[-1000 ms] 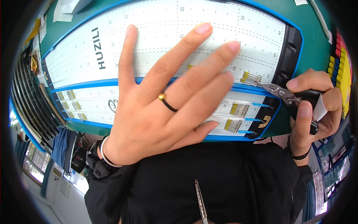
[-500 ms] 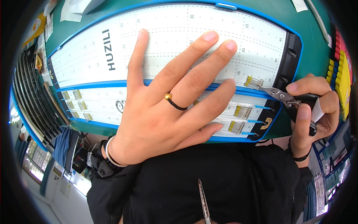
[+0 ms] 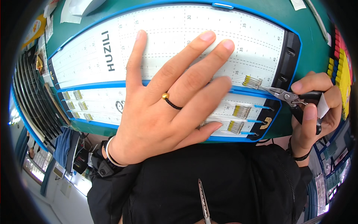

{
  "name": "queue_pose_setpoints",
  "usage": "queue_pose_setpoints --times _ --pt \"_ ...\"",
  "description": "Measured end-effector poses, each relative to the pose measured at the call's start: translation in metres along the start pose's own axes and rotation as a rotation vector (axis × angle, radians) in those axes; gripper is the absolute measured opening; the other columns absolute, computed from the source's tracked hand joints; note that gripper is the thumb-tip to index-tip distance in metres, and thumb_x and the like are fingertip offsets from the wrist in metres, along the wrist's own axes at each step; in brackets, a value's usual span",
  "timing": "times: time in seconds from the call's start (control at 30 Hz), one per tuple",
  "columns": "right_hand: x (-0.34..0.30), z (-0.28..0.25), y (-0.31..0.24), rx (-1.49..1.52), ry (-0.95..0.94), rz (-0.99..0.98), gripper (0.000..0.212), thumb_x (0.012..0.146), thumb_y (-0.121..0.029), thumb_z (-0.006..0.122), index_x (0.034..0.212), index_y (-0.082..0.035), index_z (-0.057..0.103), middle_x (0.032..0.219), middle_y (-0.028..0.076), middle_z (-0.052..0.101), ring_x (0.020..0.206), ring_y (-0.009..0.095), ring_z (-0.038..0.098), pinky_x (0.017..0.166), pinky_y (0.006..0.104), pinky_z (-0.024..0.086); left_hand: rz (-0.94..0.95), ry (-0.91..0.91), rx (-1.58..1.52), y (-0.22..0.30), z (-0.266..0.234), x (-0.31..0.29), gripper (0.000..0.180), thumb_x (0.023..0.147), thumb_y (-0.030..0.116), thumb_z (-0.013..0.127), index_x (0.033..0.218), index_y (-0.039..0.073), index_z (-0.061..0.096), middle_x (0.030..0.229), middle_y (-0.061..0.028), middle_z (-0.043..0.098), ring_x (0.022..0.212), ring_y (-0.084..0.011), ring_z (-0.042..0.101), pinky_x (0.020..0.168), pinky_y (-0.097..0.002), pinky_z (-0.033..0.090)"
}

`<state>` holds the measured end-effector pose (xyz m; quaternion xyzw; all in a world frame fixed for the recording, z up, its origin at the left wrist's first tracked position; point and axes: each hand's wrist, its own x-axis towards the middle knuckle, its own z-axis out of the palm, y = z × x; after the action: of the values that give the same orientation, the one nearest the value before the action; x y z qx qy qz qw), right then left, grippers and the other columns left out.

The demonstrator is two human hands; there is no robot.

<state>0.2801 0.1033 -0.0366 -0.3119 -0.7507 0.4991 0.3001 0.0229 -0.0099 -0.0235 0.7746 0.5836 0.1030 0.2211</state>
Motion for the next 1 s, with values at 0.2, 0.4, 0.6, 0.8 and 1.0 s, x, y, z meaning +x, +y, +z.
queue_pose_setpoints --times 0.2,0.4,0.6,0.8,1.0 --pt "-0.0008 0.0002 0.0005 0.02 0.011 0.024 0.026 0.093 -0.017 0.061 0.082 -0.012 0.038 0.099 0.022 0.064 0.068 0.011 0.043 0.065 0.0239 0.038 0.028 0.024 0.005 -0.0021 0.0029 -0.0021 0.049 0.078 0.044 0.075 0.117 0.02 0.057 0.146 -0.0129 0.051 0.138 -0.0337 0.045 0.116 -0.0644 0.012" --pt "-0.0009 -0.0021 0.0011 0.012 -0.007 0.016 0.024 0.093 -0.017 0.06 0.082 -0.013 0.038 0.099 0.022 0.064 0.069 0.011 0.043 0.065 0.0236 0.038 0.034 0.021 0.017 -0.0021 0.0026 -0.0021 0.045 0.077 0.044 0.075 0.113 0.021 0.061 0.147 -0.0126 0.051 0.139 -0.0335 0.044 0.116 -0.064 0.011" --pt "-0.0016 -0.0015 0.0014 0.009 0.002 0.012 0.024 0.092 -0.016 0.059 0.082 -0.012 0.038 0.099 0.022 0.064 0.069 0.011 0.042 0.066 0.0239 0.038 0.024 0.015 0.006 -0.0013 0.0028 -0.0021 0.045 0.077 0.046 0.075 0.113 0.022 0.062 0.147 -0.0124 0.051 0.139 -0.0331 0.043 0.117 -0.0636 0.01" --pt "-0.0004 -0.0041 -0.0001 -0.015 -0.025 0.017 0.024 0.092 -0.017 0.06 0.082 -0.012 0.038 0.099 0.022 0.064 0.069 0.011 0.042 0.065 0.0238 0.037 0.016 0.007 0.015 0.0001 0.0022 -0.0016 0.047 0.076 0.05 0.073 0.115 0.024 0.066 0.147 -0.0121 0.05 0.14 -0.0325 0.043 0.117 -0.0631 0.009" --pt "-0.0011 -0.0029 -0.0002 -0.004 -0.017 0.022 0.025 0.092 -0.018 0.061 0.082 -0.012 0.038 0.1 0.021 0.064 0.068 0.011 0.042 0.065 0.0237 0.036 0.008 -0.002 0.031 0.0012 0.0014 -0.0018 0.046 0.077 0.051 0.072 0.116 0.027 0.068 0.148 -0.011 0.05 0.14 -0.0313 0.043 0.118 -0.0625 0.009"
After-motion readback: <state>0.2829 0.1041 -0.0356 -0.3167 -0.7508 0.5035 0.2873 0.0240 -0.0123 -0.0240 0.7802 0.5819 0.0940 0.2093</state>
